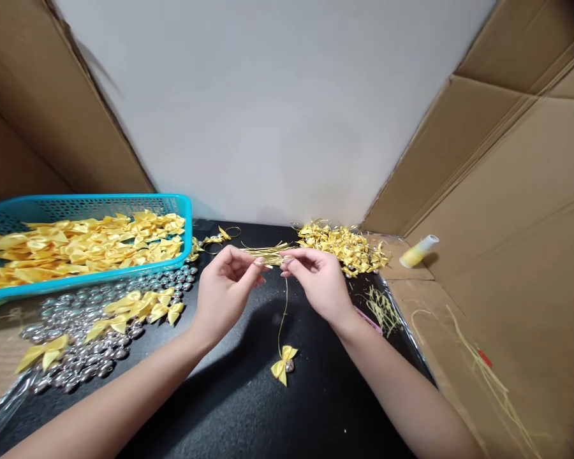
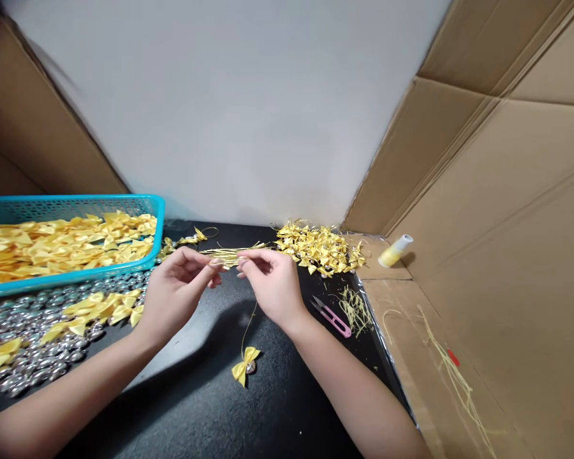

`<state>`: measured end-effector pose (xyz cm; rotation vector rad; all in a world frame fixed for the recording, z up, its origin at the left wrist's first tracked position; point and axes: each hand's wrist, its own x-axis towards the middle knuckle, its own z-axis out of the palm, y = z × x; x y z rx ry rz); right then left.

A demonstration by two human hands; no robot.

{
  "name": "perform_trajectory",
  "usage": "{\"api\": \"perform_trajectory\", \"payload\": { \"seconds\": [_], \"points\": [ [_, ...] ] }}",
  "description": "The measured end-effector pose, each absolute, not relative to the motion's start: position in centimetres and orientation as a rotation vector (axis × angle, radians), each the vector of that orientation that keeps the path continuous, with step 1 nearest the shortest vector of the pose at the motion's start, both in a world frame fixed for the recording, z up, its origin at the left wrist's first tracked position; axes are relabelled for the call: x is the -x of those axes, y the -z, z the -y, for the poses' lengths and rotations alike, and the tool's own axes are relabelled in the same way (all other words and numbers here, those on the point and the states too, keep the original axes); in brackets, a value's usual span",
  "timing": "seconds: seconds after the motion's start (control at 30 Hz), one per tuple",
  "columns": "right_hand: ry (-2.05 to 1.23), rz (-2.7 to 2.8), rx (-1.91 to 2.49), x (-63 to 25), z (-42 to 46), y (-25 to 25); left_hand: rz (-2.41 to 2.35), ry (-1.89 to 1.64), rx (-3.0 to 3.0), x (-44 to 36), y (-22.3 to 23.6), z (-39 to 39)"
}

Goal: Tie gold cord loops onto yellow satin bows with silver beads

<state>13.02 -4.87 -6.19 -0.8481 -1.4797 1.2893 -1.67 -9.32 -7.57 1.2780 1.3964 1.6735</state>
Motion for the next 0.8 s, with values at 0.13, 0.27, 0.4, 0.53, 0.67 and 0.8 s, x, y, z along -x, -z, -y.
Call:
{"api": "perform_trajectory", "payload": {
  "seconds": [0.13, 0.27, 0.4, 0.53, 0.67, 0.8],
  "points": [
    [-1.418, 1.343, 0.780, -12.5, 5.6, 6.3, -1.386, -1.735, -1.172, 1.6, 7.1, 9.6],
    [-1.417, 1.255, 0.749, -12.0, 6.4, 6.3, -1.324, -1.786, -1.182, 1.3, 6.6, 10.2],
    [-1.383, 1.259, 0.727, -11.9, 7.0, 6.1, -1.277, -1.825, -1.243, 1.0, 6.4, 10.7],
    [-1.348, 1.275, 0.719, -12.1, 7.3, 5.7, -1.300, -1.823, -1.274, 1.1, 6.5, 10.8],
    [-1.316, 1.312, 0.722, -12.3, 7.3, 5.4, -1.315, -1.808, -1.318, 1.3, 6.7, 10.8],
    [-1.287, 1.364, 0.717, -12.5, 7.4, 5.4, -1.308, -1.821, -1.353, 1.4, 6.9, 10.8]
  ]
}}
